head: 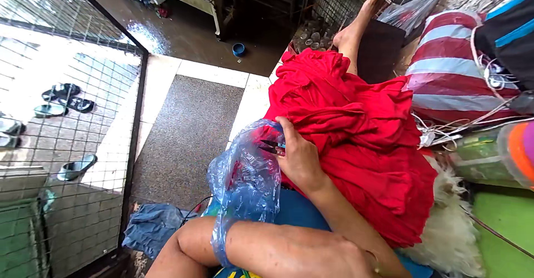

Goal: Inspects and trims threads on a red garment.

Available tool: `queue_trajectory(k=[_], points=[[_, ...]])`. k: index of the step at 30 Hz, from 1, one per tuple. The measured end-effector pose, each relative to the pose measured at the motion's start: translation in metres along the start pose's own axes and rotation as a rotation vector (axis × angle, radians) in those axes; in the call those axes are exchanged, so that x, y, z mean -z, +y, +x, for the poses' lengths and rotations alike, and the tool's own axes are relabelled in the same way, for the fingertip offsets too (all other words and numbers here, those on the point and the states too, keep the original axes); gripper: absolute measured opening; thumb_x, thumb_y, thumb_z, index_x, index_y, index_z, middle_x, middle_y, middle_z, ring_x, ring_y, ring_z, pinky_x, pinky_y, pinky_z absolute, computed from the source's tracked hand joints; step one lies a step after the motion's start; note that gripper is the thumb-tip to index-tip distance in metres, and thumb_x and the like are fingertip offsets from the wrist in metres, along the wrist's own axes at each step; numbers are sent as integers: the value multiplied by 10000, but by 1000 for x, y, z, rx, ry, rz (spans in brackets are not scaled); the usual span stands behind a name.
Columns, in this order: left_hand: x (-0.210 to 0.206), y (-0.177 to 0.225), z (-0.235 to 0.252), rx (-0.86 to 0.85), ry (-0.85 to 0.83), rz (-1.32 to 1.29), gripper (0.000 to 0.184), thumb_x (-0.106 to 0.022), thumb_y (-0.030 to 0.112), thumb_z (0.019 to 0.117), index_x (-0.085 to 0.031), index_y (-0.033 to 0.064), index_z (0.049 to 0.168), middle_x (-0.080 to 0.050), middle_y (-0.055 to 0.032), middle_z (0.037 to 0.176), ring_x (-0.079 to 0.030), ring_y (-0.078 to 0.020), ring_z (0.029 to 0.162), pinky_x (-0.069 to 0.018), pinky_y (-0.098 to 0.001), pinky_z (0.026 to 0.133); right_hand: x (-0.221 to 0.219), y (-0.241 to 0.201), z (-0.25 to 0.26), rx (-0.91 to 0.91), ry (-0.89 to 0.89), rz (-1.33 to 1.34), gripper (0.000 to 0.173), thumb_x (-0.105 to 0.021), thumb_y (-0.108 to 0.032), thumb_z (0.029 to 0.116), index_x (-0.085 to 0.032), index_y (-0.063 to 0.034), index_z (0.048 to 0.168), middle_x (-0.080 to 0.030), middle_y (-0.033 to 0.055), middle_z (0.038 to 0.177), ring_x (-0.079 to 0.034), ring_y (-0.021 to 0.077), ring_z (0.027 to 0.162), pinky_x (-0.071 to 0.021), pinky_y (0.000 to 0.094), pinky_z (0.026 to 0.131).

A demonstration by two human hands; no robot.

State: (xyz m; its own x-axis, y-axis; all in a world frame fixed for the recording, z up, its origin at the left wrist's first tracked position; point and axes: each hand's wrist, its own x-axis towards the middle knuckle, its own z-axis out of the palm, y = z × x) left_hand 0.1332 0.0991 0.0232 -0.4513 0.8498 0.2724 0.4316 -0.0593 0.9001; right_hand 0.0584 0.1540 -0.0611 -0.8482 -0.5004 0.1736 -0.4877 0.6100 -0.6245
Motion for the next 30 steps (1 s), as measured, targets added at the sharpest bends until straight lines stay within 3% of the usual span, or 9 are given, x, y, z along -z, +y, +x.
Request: queue_trajectory(k=[3,6,12,14,17,20,23,28,30], points=[[11,-12,-30,70,209,229,146,-616,100,989,-722,22,925,-696,-105,856,-686,-185,824,-559,-289,761,-1,8,1,-18,27,180,494,-763,41,796,-647,20,1277,-740,199,977,-736,351,814,-588,521,682],[32,-32,-78,413,482,510,120,-615,77,946,-722,35,910,-702,-83,846,-679,-144,765,-576,-282,730,8,12,-3,-44,97,359,426,-751,49,817,-645,14,1227,-733,160,1021,-731,260,885,-601,440,762],[61,-49,-119,1023,617,585,203,-605,50,1000,-706,-69,1129,-680,-301,1105,-669,-475,1024,-508,-654,905,7,14,-5,-2,70,432,397,-743,29,842,-649,23,1227,-724,159,972,-717,244,830,-597,423,735],[62,-48,-121,1005,618,565,264,-645,103,989,-688,-72,1183,-656,-320,1191,-643,-504,1100,-477,-680,942,8,13,-8,9,-1,410,446,-748,-26,874,-626,36,1299,-729,159,999,-722,250,869,-599,426,786],[59,-55,-126,762,682,635,265,-593,221,983,-742,2,984,-726,-167,1041,-716,-288,946,-575,-495,849,21,15,-14,15,-33,362,456,-736,-79,904,-610,36,1327,-726,116,938,-692,206,805,-570,363,733],[61,-54,-119,635,767,646,416,-518,348,1027,-739,10,925,-718,-108,933,-681,-150,854,-559,-353,794,44,23,-22,43,70,380,331,-711,-29,902,-681,36,1225,-733,112,927,-694,162,781,-582,308,724],[66,-58,-107,522,853,568,406,-507,324,1045,-701,-32,1016,-690,-135,1079,-659,-82,942,-556,-250,823,87,44,-23,-47,233,305,216,-688,-6,924,-710,40,1134,-745,137,971,-724,159,816,-611,316,757],[74,-91,-63,578,851,526,493,-620,297,974,-578,-35,1336,-533,-261,1405,-585,-334,1248,-527,-506,989,144,122,-17,-431,616,85,232,-595,-122,1017,-649,76,1127,-715,166,968,-699,185,858,-569,346,807],[70,-108,-42,599,845,565,519,-674,287,955,-583,-45,1343,-474,-309,1465,-524,-438,1311,-456,-601,1040,137,151,-16,-576,719,187,305,-574,-160,1036,-601,100,1193,-693,190,1011,-667,202,871,-537,366,822]])
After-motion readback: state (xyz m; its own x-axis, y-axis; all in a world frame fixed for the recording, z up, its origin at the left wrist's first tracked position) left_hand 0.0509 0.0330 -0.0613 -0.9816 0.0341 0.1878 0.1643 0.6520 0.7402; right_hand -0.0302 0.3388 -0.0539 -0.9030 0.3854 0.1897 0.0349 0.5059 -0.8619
